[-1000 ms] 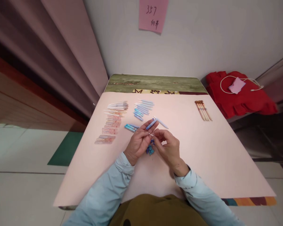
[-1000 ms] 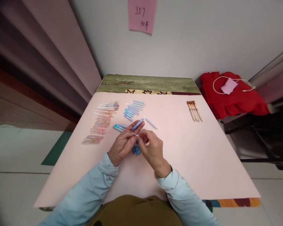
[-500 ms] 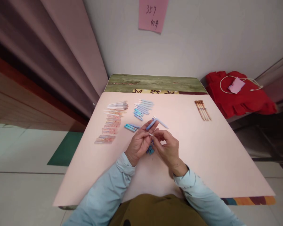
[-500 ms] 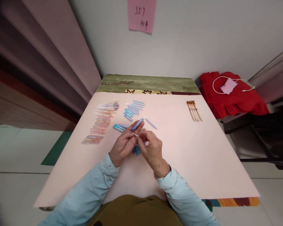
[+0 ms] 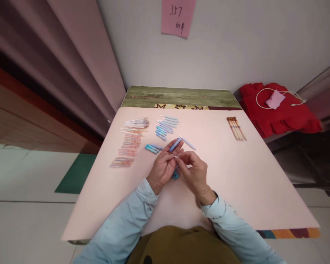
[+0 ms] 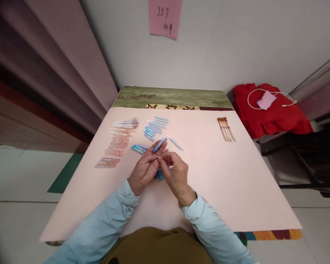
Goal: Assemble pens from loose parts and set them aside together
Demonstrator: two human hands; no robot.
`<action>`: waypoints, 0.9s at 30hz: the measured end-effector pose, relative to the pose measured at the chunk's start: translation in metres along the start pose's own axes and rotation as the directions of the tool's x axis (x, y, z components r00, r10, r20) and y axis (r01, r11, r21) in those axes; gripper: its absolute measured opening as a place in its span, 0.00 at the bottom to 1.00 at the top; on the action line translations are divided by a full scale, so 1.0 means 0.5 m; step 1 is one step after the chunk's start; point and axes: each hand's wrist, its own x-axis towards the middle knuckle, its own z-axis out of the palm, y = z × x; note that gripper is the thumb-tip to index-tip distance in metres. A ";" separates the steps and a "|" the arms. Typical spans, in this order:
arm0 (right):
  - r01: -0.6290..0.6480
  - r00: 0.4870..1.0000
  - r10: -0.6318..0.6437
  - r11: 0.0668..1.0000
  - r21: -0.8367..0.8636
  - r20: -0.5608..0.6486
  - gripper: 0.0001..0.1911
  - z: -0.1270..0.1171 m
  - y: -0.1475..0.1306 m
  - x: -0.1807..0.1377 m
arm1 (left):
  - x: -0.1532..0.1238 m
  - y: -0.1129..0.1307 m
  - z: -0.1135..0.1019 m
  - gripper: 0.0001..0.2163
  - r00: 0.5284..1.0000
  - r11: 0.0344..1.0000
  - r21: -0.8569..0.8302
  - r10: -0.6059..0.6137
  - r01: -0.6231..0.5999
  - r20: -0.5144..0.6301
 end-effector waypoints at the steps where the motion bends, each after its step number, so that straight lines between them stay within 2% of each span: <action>1: -0.031 1.000 0.031 0.999 0.029 0.006 0.02 0.000 0.000 0.000 | 0.000 0.000 0.000 0.27 1.000 1.000 -0.001 -0.004 0.004 -0.002; 3: -0.055 0.998 0.054 0.996 0.064 0.021 0.02 0.000 0.000 -0.001 | 0.000 0.000 0.000 0.28 1.000 1.000 -0.006 -0.009 0.009 -0.005; 9: 0.007 1.000 -0.007 1.000 0.021 0.013 0.01 0.001 -0.002 -0.002 | 0.000 -0.001 -0.001 0.29 1.000 1.000 -0.024 -0.009 0.009 0.002; 16: 0.006 1.000 -0.006 1.000 0.017 0.008 0.02 0.002 -0.004 -0.004 | -0.002 0.000 0.001 0.25 1.000 1.000 -0.009 -0.015 0.015 -0.002; 22: -0.170 0.984 0.176 0.949 0.266 0.001 0.05 -0.009 0.002 0.003 | 0.000 0.006 -0.005 0.22 0.998 0.998 -0.033 -0.057 0.057 -0.009; 25: -0.230 0.968 0.251 0.915 0.333 -0.020 0.08 -0.023 0.010 0.017 | 0.002 0.009 -0.007 0.18 0.998 0.996 -0.061 -0.062 0.061 -0.023; 27: -0.290 0.952 0.306 0.862 0.417 0.030 0.09 -0.031 0.015 0.028 | 0.004 0.009 -0.008 0.14 0.997 0.995 -0.083 -0.062 0.059 -0.041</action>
